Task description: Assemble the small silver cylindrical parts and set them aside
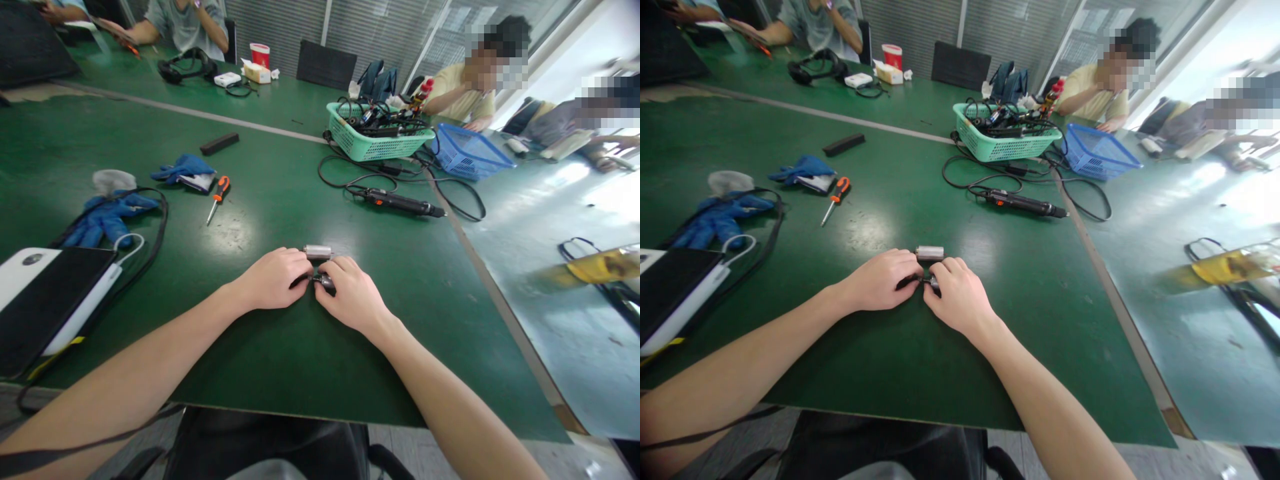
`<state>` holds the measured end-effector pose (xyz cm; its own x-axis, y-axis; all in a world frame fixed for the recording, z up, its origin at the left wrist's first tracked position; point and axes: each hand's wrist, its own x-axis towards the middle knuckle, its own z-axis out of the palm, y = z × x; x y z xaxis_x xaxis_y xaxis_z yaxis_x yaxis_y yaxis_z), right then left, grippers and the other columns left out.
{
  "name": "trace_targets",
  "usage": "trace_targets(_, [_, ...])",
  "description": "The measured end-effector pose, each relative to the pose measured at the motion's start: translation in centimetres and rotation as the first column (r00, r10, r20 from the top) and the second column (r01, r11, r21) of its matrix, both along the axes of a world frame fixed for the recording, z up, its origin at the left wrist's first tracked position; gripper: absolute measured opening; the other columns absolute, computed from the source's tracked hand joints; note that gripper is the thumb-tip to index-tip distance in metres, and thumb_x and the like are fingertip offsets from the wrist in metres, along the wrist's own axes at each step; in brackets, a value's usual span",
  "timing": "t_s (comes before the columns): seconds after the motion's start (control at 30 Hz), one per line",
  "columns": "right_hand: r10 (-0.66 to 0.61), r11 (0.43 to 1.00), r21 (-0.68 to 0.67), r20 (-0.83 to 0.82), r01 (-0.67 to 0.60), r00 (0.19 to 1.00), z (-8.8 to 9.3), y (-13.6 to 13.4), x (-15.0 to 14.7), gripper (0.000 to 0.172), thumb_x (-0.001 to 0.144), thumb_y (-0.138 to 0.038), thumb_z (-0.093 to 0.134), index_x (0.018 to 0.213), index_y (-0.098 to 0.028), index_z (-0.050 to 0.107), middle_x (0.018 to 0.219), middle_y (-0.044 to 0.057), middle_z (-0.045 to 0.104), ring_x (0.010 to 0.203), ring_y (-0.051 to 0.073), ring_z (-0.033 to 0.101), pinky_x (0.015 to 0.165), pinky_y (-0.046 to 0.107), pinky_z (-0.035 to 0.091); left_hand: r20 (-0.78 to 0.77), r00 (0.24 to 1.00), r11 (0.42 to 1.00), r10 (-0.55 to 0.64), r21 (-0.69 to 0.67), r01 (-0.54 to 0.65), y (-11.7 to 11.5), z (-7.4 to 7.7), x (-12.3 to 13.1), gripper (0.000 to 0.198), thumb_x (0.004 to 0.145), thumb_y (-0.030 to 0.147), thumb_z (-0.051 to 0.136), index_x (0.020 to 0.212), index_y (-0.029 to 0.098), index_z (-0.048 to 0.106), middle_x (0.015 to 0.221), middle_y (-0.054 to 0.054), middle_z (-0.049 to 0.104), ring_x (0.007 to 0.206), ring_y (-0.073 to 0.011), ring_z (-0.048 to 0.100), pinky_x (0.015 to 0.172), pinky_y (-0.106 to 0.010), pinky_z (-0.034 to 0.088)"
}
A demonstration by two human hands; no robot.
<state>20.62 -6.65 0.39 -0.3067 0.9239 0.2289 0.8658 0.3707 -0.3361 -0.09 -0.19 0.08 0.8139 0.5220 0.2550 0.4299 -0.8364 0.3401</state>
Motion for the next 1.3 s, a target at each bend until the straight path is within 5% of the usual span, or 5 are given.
trace_targets(1.3, [0.049,0.999,0.020,-0.005,-0.049,0.999,0.03,0.30,0.22,0.014,0.091,-0.024,0.062,0.105,-0.020,0.064,0.104,0.010,0.067,0.100,0.027,0.060,0.091,0.042,0.051,-0.001,1.000,1.000,-0.016,0.003,0.016,0.12,-0.03,0.16,0.016,0.098,0.023,0.053,0.097,0.017,0.067,0.098,-0.006,0.069,0.092,-0.0214,0.065,0.083,-0.035,0.049])
